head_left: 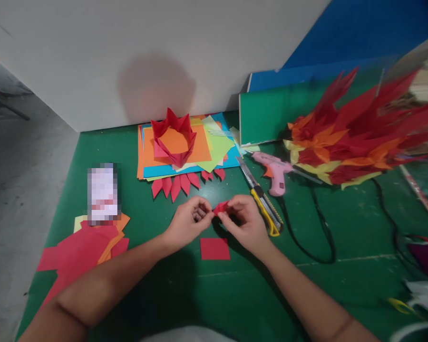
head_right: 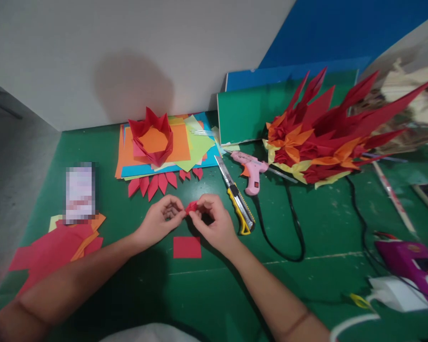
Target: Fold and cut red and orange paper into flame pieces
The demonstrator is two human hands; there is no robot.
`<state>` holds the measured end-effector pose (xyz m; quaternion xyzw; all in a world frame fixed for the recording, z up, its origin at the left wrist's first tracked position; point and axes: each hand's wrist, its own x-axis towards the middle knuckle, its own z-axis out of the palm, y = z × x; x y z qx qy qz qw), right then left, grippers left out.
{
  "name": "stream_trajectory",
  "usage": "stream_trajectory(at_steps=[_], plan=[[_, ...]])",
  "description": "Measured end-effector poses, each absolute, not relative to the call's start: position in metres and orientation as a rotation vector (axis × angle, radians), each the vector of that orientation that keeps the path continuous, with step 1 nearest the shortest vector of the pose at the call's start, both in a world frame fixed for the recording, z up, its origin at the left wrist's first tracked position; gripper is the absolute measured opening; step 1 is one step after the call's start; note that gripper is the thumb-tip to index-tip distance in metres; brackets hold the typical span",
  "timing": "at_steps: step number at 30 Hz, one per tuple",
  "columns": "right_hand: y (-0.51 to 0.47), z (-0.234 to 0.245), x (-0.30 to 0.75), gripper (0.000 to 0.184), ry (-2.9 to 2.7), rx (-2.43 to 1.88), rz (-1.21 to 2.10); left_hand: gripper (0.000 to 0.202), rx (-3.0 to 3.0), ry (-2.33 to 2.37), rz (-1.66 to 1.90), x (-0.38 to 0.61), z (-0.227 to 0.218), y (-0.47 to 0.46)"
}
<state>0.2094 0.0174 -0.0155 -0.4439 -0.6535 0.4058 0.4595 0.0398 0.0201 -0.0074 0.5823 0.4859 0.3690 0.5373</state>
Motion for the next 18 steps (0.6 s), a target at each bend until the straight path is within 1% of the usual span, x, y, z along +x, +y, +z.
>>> stream_trajectory(at_steps=[3, 4, 7, 11, 18], plan=[[0.019, -0.010, 0.210, 0.004, -1.784, -1.142, 0.841, 0.008, 1.474, 1.187, 0.935, 0.039, -0.009, 0.019], [0.020, -0.008, 0.211, 0.004, -1.839, -1.141, 0.802, 0.009, 1.525, 1.202, 0.945, 0.038, -0.010, 0.019], [0.022, -0.004, 0.211, 0.007, -1.926, -1.114, 0.717, 0.012, 1.655, 1.230, 0.953, 0.036, -0.010, 0.020], [0.024, -0.004, 0.212, 0.007, -1.940, -1.142, 0.672, 0.017, 1.743, 1.221, 0.905, 0.033, -0.008, 0.022], [0.027, -0.006, 0.215, 0.010, -2.089, -1.080, 0.612, 0.014, 1.834, 1.187, 0.640, 0.026, 0.006, 0.026]])
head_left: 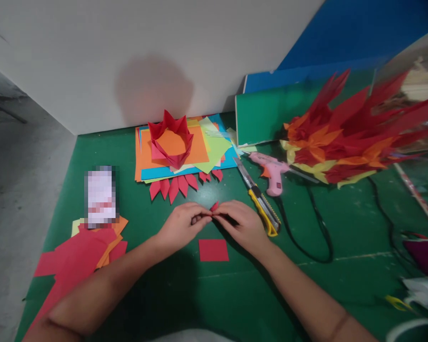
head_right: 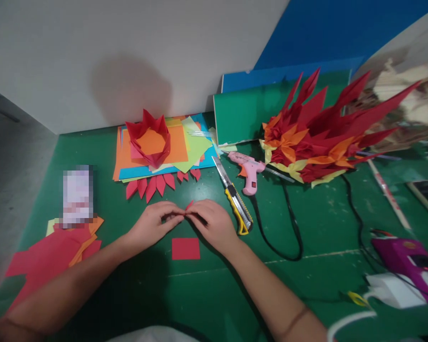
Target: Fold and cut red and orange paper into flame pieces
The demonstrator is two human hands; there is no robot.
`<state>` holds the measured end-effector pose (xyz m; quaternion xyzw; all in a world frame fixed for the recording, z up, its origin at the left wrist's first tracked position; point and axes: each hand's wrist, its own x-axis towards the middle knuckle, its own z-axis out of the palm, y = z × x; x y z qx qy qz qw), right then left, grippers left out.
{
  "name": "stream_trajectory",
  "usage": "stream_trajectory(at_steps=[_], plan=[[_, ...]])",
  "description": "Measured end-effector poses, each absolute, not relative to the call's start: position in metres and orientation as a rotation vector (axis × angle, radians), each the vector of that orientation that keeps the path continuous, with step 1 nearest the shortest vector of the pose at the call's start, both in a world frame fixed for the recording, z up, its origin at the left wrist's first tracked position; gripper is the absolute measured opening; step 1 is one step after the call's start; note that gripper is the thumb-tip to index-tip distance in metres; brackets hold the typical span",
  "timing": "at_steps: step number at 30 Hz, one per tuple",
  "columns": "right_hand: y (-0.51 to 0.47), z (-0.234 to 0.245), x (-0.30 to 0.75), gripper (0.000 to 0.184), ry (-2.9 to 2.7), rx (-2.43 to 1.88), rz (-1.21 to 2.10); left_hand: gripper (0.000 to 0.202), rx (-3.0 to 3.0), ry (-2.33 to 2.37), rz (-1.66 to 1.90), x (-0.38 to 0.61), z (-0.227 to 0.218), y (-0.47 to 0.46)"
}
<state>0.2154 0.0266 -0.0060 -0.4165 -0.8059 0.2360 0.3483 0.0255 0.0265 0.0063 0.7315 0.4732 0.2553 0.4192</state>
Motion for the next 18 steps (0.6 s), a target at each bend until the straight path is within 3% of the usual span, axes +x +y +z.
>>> stream_trajectory(at_steps=[6, 18], plan=[[0.030, -0.008, 0.218, 0.013, -2.254, -1.033, 0.472, 0.020, 2.156, 1.116, 0.495, 0.019, 0.012, 0.031], [0.031, -0.005, 0.223, 0.016, -2.314, -1.034, 0.687, 0.009, 2.312, 1.138, 0.654, 0.022, -0.008, 0.034]])
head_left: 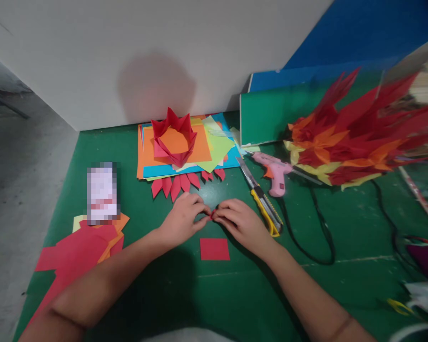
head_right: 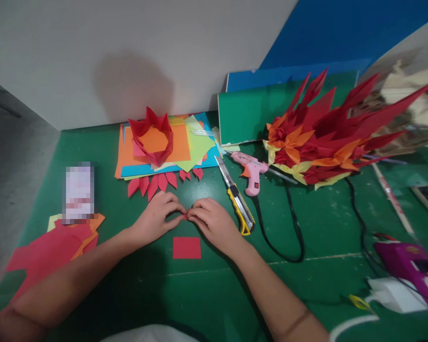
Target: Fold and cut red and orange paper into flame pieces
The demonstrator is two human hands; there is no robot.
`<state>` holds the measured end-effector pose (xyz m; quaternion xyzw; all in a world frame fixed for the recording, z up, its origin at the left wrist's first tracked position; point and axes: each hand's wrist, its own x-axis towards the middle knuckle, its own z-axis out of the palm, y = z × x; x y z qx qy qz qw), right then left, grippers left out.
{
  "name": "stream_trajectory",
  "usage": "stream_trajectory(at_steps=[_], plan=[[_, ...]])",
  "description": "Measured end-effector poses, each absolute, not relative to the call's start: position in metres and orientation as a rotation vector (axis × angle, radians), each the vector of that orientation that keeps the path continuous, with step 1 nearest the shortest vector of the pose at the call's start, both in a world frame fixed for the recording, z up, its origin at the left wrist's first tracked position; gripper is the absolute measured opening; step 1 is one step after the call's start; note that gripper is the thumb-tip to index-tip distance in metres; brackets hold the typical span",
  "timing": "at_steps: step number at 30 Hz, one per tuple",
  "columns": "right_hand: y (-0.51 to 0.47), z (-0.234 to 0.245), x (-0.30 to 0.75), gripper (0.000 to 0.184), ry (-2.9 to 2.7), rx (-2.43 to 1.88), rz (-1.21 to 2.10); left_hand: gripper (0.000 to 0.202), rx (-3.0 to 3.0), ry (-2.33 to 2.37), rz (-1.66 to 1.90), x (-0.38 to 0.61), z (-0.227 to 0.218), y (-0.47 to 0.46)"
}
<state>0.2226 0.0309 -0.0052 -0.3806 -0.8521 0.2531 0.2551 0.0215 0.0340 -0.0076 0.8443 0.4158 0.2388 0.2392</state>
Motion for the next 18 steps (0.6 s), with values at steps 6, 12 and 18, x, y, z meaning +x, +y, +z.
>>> stream_trajectory(at_steps=[6, 12, 18], plan=[[0.0304, -0.0019, 0.2197, 0.013, -2.309, -1.090, 0.717, 0.009, 2.311, 1.110, 0.645, 0.0215, -0.0066, 0.0342], [0.0304, -0.0032, 0.2208, 0.014, -2.377, -1.083, 0.696, 0.009, 2.348, 1.084, 0.646, 0.0207, -0.0061, 0.0342], [0.0292, -0.0018, 0.2168, 0.017, -2.399, -1.123, 0.668, 0.010, 2.368, 1.089, 0.621, 0.0215, -0.0057, 0.0348]])
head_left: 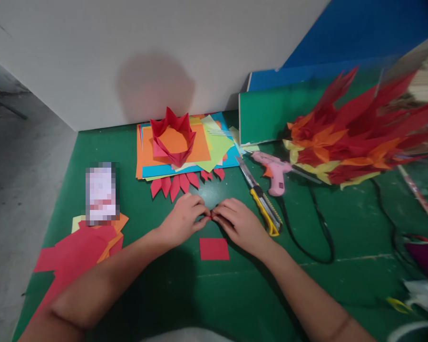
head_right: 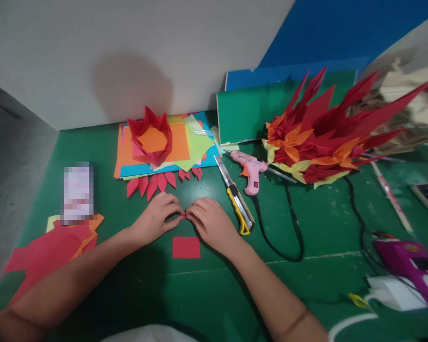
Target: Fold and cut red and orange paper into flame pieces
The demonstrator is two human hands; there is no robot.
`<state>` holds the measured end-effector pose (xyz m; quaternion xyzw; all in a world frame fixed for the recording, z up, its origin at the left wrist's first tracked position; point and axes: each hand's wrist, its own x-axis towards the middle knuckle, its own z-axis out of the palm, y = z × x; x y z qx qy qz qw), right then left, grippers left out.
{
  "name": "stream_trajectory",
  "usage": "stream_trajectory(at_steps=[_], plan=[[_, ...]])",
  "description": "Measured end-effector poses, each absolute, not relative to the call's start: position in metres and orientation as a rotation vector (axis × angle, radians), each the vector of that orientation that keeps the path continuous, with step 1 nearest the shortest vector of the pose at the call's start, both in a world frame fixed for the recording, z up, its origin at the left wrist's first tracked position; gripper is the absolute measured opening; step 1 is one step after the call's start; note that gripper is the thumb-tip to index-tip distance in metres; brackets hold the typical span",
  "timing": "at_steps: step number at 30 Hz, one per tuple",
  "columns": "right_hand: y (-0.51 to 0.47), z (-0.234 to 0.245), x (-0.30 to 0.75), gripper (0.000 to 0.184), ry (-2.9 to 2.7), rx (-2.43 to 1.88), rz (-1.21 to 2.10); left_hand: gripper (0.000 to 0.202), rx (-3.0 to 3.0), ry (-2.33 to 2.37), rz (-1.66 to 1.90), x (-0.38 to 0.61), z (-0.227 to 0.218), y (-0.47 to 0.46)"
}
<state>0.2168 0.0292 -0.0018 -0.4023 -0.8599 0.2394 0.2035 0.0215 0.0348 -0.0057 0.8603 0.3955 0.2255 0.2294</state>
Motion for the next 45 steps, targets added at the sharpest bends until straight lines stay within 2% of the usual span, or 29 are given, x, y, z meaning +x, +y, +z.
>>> stream_trajectory(at_steps=[10, 36, 45], plan=[[0.026, -0.002, 0.209, 0.016, -2.319, -1.230, 0.658, 0.014, 2.507, 1.117, 0.514, 0.027, -0.003, 0.032], [0.030, 0.001, 0.210, 0.015, -2.276, -1.277, 0.807, 0.012, 2.368, 1.158, 0.670, 0.029, -0.007, 0.028], [0.031, 0.000, 0.209, 0.015, -2.279, -1.289, 0.789, 0.011, 2.383, 1.288, 0.546, 0.034, -0.004, 0.027]])
